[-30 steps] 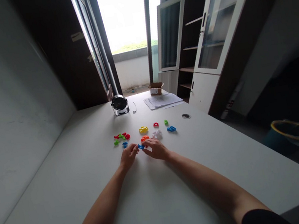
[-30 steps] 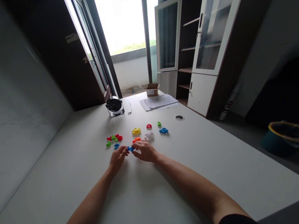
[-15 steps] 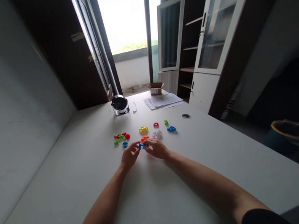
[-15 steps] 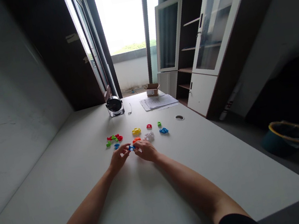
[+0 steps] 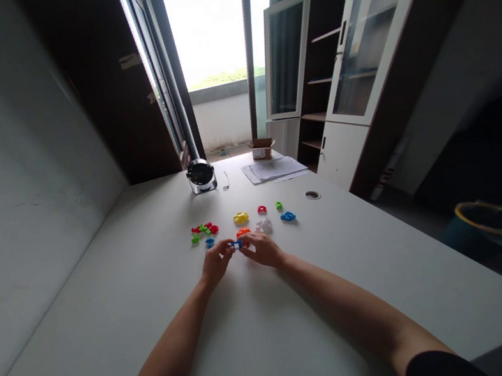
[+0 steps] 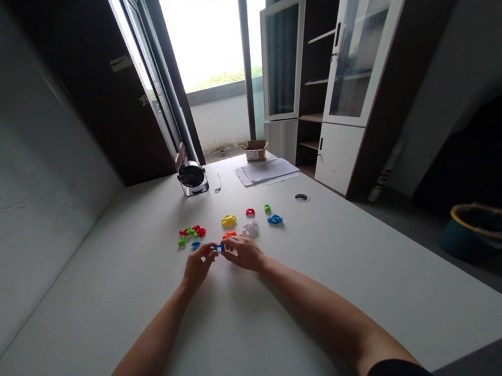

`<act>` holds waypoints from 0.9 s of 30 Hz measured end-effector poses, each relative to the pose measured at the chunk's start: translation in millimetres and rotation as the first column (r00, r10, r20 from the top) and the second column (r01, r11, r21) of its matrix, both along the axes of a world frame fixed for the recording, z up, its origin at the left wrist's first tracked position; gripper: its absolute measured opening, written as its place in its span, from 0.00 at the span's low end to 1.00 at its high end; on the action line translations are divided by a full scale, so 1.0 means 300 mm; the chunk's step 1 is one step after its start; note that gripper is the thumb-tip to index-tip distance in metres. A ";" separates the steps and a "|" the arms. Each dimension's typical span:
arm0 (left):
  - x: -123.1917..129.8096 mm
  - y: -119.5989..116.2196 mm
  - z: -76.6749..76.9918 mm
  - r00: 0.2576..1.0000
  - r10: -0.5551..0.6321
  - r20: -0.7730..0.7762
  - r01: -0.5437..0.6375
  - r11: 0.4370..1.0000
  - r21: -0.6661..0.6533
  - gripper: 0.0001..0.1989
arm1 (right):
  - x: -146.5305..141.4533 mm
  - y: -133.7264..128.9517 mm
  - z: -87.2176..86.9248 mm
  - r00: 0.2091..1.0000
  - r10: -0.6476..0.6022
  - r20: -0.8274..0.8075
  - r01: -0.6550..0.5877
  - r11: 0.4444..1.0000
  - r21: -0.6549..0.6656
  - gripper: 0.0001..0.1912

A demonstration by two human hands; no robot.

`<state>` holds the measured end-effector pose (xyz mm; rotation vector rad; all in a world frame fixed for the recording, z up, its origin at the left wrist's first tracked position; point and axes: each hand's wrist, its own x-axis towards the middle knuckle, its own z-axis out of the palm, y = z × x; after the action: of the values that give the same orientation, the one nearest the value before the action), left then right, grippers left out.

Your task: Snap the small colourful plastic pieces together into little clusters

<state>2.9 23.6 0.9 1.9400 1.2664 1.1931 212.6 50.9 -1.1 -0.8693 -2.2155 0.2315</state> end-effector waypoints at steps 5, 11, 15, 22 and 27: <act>0.001 0.000 -0.004 1.000 0.001 0.020 -0.001 1.000 -0.009 0.16 | 0.001 0.001 0.000 1.000 0.007 0.007 -0.007 1.000 0.000 0.12; 0.002 0.002 -0.006 1.000 -0.001 0.020 0.002 1.000 -0.006 0.15 | 0.002 -0.002 0.002 1.000 0.002 0.015 -0.002 1.000 0.005 0.08; 0.006 -0.002 -0.005 0.999 -0.027 0.030 0.027 1.000 -0.001 0.18 | 0.004 0.000 0.000 1.000 -0.010 0.003 0.010 1.000 -0.004 0.07; 0.001 0.004 -0.016 0.999 -0.021 -0.030 0.022 1.000 0.021 0.13 | 0.008 0.004 -0.004 1.000 -0.011 0.021 0.012 1.000 -0.023 0.08; -0.001 0.004 -0.018 0.999 -0.007 -0.035 0.007 1.000 0.003 0.13 | 0.012 0.002 0.003 1.000 0.008 0.019 -0.007 1.000 -0.026 0.11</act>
<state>2.7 24.8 -4.4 1.9738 1.2753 1.1636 216.3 51.4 -0.3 -0.8807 -2.2386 0.2564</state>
